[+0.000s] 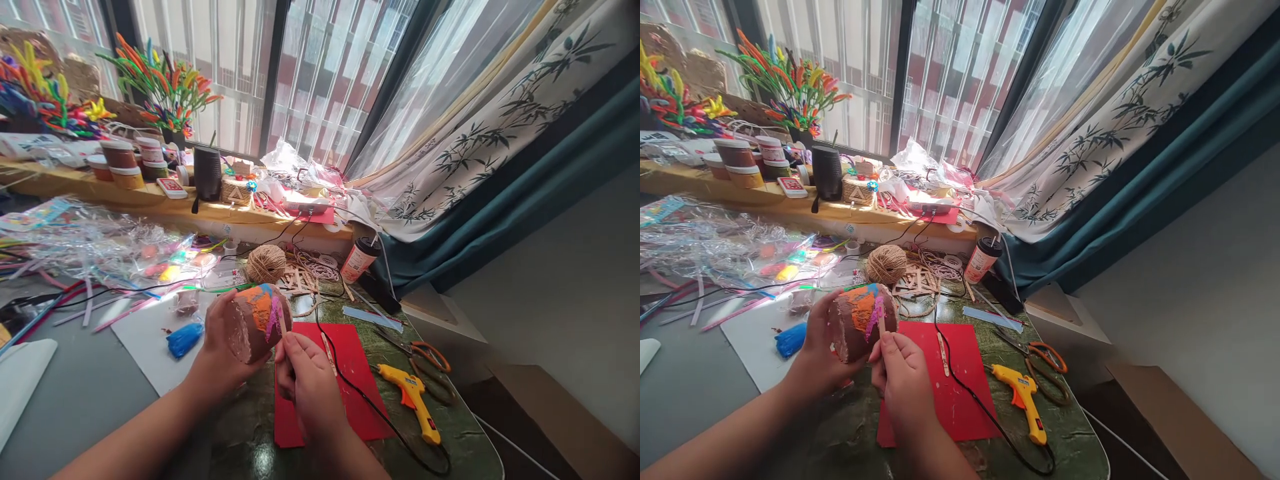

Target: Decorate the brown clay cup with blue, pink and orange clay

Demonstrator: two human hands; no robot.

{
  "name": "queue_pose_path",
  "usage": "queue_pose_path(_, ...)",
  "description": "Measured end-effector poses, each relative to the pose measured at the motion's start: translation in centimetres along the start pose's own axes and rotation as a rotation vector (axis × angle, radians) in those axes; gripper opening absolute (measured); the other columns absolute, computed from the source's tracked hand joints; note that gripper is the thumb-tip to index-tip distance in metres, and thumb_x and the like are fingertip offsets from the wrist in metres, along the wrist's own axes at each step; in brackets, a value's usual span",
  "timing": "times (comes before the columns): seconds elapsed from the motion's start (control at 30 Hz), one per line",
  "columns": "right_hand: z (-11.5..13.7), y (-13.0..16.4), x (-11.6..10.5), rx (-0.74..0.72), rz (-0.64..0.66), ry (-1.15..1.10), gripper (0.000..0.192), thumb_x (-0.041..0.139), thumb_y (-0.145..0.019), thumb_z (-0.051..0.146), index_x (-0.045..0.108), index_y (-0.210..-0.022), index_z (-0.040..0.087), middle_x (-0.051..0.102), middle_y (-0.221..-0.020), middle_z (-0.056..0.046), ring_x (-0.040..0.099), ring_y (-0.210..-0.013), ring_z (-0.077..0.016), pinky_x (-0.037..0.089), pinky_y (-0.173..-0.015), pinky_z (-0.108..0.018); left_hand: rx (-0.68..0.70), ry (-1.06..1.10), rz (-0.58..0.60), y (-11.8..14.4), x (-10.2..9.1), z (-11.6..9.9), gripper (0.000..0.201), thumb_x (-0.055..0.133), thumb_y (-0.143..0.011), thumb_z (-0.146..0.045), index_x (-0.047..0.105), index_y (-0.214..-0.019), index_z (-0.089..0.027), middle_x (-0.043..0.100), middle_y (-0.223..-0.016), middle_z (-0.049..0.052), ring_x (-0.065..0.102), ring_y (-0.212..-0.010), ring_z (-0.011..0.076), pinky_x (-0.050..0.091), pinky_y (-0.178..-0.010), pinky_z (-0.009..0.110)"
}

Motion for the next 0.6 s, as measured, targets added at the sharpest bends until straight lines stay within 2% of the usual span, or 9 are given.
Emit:
queue_pose_path(0.1,0.3,-0.5,0.3,-0.015,-0.026,-0.001,0.055,0.079,-0.083,0.071,0.061,-0.07,0.021,0.035,-0.04,0.013,0.016,-0.039,-0.0051,0.011,-0.041,-0.022,0.19,-0.121,0.012,0.0,0.2,-0.8,0.114,0.097,-0.072,-0.034,0.03,-0.164,-0.035,0.042,-0.16,0.015,0.046,-0.153,0.0429,0.042,-0.125,0.066)
queue_pose_path(0.23,0.5,-0.5,0.1,-0.01,-0.073,-0.024,0.053,0.08,-0.083,0.069,0.061,-0.071,0.021,0.035,-0.037,0.014,0.016,-0.038,-0.0049,0.013,-0.04,-0.021,0.335,-0.149,0.012,-0.1,0.3,-1.5,0.114,0.096,-0.073,-0.026,0.029,-0.164,-0.035,0.044,-0.157,0.016,0.05,-0.149,0.0421,0.049,-0.12,0.063)
queue_pose_path(0.4,0.0,-0.6,-0.2,0.016,-0.095,-0.007,0.055,0.08,-0.081,0.071,0.06,-0.069,0.021,0.036,-0.036,0.013,0.015,-0.037,-0.0047,0.012,-0.04,-0.02,0.378,-0.17,-0.008,0.0,0.4,-1.9,0.111,0.095,-0.075,-0.023,0.03,-0.164,-0.034,0.044,-0.156,0.017,0.052,-0.146,0.0402,0.052,-0.117,0.059)
queue_pose_path(0.6,-0.7,-0.6,-0.1,0.017,-0.108,0.001,0.059,0.079,-0.08,0.076,0.06,-0.069,0.021,0.035,-0.037,0.014,0.015,-0.037,-0.0049,0.011,-0.039,-0.02,0.327,-0.191,-0.015,0.3,0.3,-2.0,0.114,0.096,-0.074,-0.023,0.028,-0.166,-0.033,0.043,-0.156,0.017,0.05,-0.147,0.0415,0.05,-0.118,0.06)
Point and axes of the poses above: each hand's wrist, its own y-axis away from the middle knuckle, its own x-axis out of the palm, z = x × y, the point moved 5 cm from there along -y, towards the middle knuckle
